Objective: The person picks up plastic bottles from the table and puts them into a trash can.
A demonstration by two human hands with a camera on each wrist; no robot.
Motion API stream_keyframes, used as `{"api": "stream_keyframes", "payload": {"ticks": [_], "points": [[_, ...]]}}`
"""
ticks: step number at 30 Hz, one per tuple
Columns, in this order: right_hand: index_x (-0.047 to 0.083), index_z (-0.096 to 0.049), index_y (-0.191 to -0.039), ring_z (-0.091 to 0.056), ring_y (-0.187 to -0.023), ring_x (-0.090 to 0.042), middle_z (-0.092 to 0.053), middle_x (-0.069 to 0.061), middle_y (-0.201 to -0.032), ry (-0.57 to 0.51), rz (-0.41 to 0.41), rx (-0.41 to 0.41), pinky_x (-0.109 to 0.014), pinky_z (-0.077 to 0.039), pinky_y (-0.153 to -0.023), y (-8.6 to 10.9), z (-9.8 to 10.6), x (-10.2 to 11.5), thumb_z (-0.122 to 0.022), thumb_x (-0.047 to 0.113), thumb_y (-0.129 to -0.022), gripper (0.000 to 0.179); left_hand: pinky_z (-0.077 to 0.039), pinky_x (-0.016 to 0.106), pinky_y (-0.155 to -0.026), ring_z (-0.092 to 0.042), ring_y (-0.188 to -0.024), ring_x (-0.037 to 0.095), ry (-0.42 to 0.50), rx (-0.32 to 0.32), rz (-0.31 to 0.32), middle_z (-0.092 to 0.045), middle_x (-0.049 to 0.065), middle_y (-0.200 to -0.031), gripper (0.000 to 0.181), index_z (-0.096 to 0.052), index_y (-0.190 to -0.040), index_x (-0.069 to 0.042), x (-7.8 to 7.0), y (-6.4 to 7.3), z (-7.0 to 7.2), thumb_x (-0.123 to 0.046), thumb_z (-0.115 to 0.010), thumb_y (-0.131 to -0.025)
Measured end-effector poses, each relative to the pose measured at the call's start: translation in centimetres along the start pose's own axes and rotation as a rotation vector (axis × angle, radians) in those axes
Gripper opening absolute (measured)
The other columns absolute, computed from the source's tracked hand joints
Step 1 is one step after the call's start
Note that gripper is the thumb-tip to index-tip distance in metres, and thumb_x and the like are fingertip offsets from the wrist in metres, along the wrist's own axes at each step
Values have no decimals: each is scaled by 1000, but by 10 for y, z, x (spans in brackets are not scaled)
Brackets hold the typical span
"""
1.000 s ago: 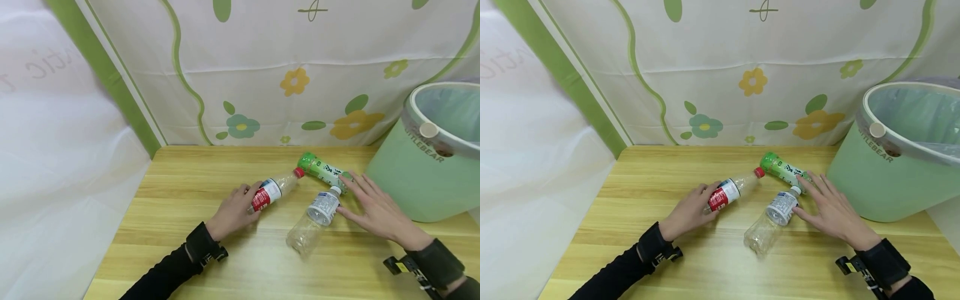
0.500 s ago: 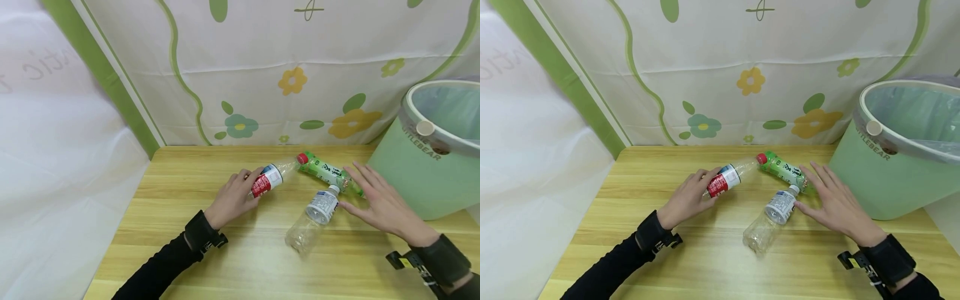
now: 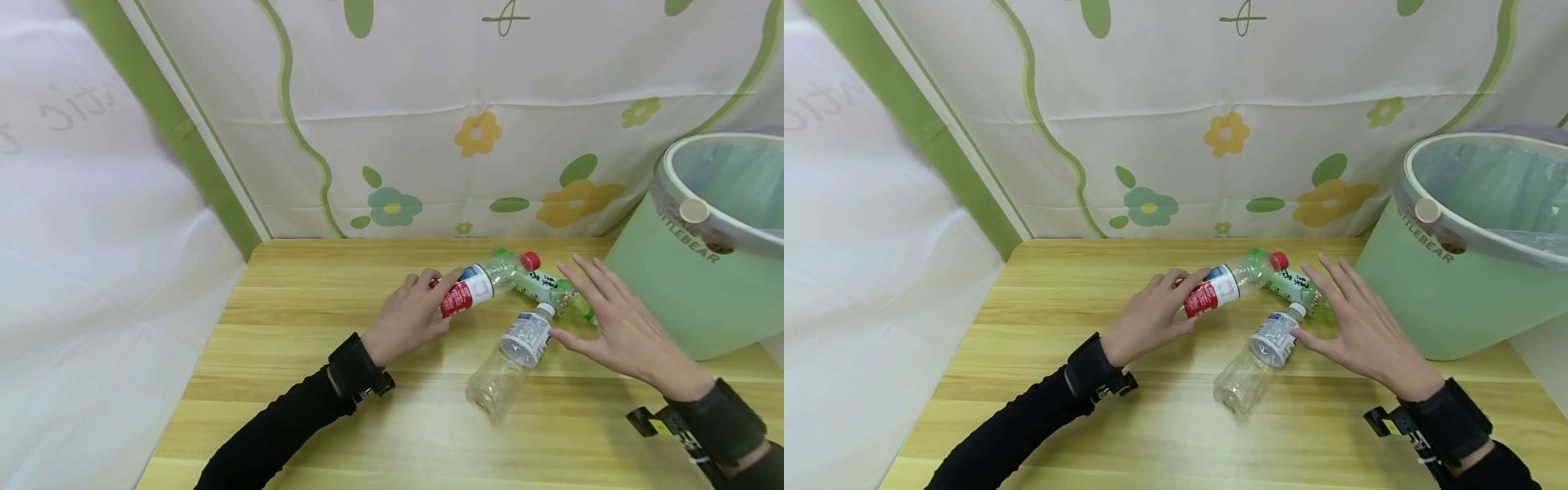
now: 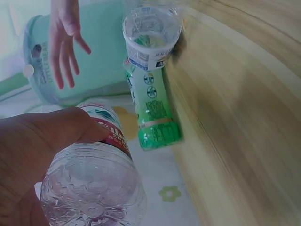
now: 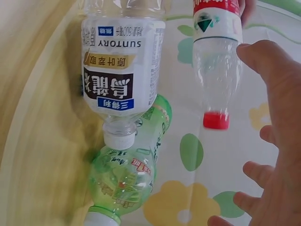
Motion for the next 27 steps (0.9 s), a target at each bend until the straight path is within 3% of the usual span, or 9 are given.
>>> {"api": "stream_keyframes", "payload": {"ticks": [11,20,27], "points": [[17,-35,-160,-19,-148,-46,-24,-18,-164,11,79,-47,-69,-20,-113,-8,0,6,-83,55,-75,106,-56,32,-80,-54,-102,27,-39,33,-73,-52,10,-131,78,-37,-159,-21,-23,-17,-8,-36,-76,-93],[18,-41,-158,-22,-146,-48,-30,-21,-161,24,135,-62,-66,-17,-115,-13,-2,14,-69,73,-79,100,-55,28,-78,-57,-99,27,-80,-16,-152,-55,12,-131,78,-39,-158,-19,-36,-24,-12,-33,-76,-92],[19,-44,-156,-24,-145,-48,-31,-18,-161,67,178,-72,-77,-29,-102,-18,-3,22,-52,84,-82,99,-53,26,-78,-57,-97,26,-95,-36,-210,-55,14,-131,77,-39,-158,-18,-45,-26,-14,-35,-75,-93]]}}
Point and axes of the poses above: each hand's wrist, its own y-axis away from the middle knuckle, its own z-axis out of the back of the hand, x = y × z, the point moved 1 cm from there along -y, towards the middle knuckle
